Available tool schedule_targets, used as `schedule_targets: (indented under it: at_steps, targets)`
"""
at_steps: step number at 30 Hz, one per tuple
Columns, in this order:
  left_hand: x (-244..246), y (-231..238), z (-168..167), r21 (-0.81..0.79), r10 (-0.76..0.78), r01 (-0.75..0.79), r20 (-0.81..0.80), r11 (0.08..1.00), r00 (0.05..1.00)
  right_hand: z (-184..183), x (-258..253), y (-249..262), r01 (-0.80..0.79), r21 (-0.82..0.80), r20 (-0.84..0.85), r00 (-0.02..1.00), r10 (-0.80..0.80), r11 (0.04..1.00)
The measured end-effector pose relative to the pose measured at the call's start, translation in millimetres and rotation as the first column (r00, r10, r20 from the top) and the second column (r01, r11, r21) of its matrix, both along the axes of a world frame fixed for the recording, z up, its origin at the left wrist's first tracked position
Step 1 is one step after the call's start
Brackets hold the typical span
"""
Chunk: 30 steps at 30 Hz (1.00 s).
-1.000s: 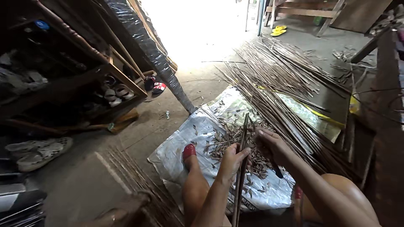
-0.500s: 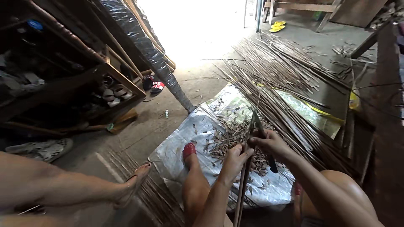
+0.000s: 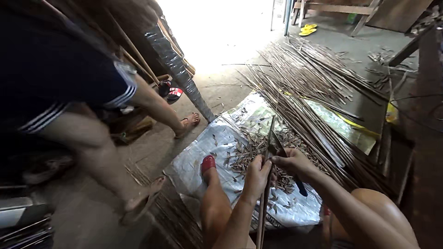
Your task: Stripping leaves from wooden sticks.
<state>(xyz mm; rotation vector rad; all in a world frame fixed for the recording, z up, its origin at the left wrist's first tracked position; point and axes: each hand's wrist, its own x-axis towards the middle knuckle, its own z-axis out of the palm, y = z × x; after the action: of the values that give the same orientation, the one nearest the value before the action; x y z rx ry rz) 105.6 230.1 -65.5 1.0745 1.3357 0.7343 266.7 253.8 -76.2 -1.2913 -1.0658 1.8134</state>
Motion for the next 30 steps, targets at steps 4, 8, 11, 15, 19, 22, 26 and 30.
schedule_targets:
  at_steps: [4, 8, 11, 15, 19, 22, 26, 30]
  targets:
    - [-2, 2, 5, -0.086, 0.041, -0.03, 0.124, 0.996, 0.992, -3, 5, 2, -0.052, -0.009, -0.092, 0.994, 0.051, 0.999]
    - [-4, 3, 10, -0.129, 0.06, -0.035, 0.194, 0.991, 0.979, -5, 9, 4, -0.09, -0.005, -0.145, 0.986, 0.088, 0.996]
    - [-5, 4, 8, -0.124, 0.073, -0.049, 0.199, 0.991, 0.977, -4, 9, 2, -0.09, 0.013, -0.134, 0.987, 0.091, 0.996]
    - [-5, 5, 8, -0.085, 0.13, -0.118, 0.142, 0.989, 0.981, -4, 5, -3, -0.124, 0.093, -0.144, 0.98, 0.137, 0.988]
    - [-5, 4, 10, -0.059, 0.14, -0.134, 0.118, 0.989, 0.983, 0, -3, -11, -0.086, 0.079, -0.152, 0.984, 0.097, 0.993]
    - [-4, 4, 9, -0.058, 0.139, -0.133, 0.117, 0.989, 0.983, 0, -6, -12, -0.071, 0.088, -0.19, 0.978, 0.087, 0.994]
    - [-4, 4, 10, -0.064, 0.148, -0.141, 0.136, 0.988, 0.979, -4, -7, -10, -0.071, 0.099, -0.225, 0.97, 0.092, 0.992]
    - [-5, 3, 10, -0.079, 0.167, -0.153, 0.206, 0.985, 0.964, -7, -7, -10, -0.042, 0.144, -0.251, 0.965, 0.078, 0.989]
